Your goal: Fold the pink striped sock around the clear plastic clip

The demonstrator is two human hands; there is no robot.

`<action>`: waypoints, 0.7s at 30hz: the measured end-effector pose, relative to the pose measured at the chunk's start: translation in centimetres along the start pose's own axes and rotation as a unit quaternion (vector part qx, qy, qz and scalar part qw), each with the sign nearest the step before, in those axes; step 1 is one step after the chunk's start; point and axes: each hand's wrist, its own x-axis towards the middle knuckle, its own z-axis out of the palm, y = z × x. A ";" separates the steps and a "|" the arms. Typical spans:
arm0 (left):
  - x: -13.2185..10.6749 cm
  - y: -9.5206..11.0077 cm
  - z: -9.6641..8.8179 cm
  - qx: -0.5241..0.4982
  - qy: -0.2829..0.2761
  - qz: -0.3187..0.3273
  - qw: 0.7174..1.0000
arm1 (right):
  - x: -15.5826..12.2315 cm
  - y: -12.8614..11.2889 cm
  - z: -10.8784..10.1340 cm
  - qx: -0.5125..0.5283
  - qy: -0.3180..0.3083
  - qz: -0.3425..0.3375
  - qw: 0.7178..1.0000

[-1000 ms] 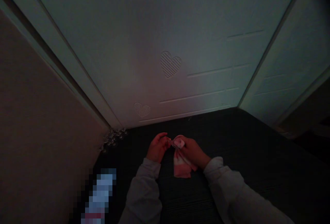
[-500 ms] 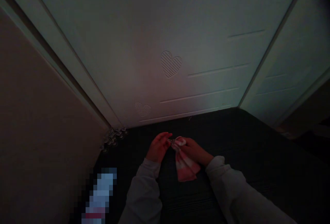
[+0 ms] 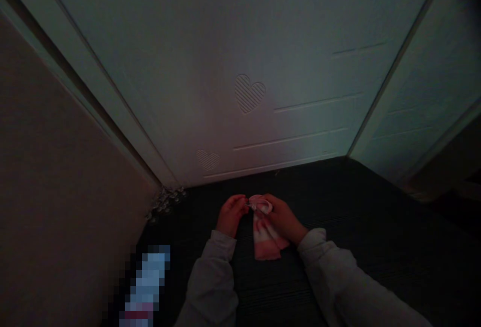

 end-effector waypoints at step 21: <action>0.4 -0.5 -0.6 0.084 -0.018 0.002 0.996 | -0.1 -0.3 -0.3 -0.060 0.006 -0.011 0.998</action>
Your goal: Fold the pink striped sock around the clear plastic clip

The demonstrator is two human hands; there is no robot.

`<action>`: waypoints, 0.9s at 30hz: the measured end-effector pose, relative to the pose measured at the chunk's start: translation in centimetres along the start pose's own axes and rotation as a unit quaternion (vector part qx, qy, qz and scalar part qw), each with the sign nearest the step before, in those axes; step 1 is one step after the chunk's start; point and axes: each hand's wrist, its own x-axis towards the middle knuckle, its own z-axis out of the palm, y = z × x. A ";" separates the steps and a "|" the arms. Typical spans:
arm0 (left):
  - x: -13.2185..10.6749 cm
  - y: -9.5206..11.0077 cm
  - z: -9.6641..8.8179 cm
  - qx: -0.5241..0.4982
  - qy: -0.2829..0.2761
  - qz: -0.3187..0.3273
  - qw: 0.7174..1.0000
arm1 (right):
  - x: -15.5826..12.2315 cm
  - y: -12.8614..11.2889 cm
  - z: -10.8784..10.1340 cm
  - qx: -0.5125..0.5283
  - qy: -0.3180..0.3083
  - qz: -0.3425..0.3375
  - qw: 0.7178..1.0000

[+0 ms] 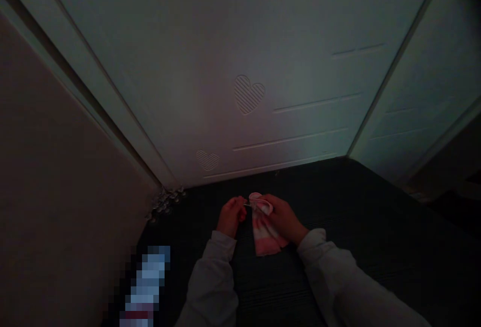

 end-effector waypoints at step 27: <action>0.1 0.0 0.0 -0.019 0.003 -0.007 1.000 | -0.2 -0.2 0.1 -0.001 0.008 0.049 0.999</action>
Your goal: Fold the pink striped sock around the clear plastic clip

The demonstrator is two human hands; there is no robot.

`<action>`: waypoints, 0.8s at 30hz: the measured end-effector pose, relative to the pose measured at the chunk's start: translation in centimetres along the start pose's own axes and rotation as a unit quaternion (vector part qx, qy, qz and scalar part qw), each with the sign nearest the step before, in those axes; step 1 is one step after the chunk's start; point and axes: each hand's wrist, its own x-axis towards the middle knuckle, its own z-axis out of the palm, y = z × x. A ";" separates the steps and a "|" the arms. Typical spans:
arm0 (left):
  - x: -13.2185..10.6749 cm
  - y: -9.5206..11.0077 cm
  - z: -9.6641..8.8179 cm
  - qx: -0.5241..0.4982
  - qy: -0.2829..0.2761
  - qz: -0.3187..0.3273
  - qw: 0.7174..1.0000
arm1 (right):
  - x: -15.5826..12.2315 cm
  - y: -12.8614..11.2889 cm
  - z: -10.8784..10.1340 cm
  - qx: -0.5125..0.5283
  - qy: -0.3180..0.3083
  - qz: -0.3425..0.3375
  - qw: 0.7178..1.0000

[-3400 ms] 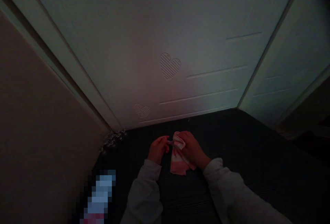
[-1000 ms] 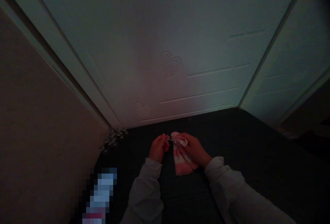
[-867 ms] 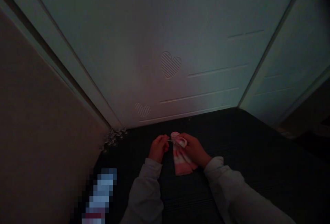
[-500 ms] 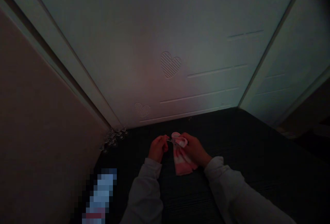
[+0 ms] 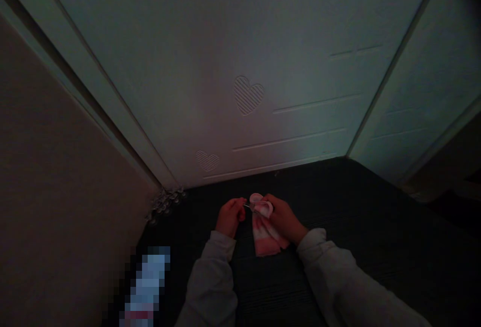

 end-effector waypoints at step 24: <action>-0.6 0.7 0.4 -0.041 -0.009 -0.013 0.999 | 0.0 0.3 -0.1 -0.016 -0.023 -0.029 0.999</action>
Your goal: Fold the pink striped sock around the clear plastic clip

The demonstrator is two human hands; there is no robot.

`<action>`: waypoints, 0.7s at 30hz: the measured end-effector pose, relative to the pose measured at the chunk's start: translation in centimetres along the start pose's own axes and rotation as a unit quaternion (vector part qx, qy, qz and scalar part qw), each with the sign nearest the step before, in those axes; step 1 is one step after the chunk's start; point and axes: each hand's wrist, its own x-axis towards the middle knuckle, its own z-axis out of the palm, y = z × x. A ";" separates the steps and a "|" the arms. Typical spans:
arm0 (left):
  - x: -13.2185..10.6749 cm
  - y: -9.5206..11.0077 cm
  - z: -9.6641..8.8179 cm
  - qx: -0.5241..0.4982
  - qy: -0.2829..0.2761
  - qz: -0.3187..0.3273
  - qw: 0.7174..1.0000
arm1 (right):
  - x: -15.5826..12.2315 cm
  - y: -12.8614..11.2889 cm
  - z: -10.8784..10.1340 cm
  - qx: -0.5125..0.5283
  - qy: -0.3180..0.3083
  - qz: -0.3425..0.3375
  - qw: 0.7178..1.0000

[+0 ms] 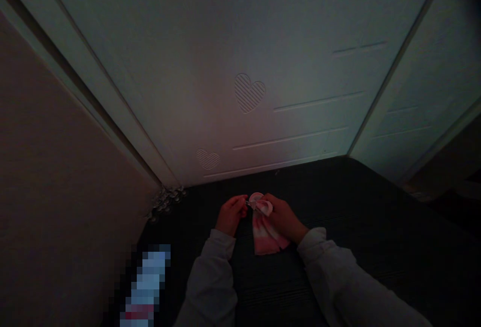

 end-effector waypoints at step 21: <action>0.1 -0.1 -0.2 -0.006 -0.015 -0.002 1.000 | 0.1 -0.1 0.1 0.046 0.012 0.026 0.999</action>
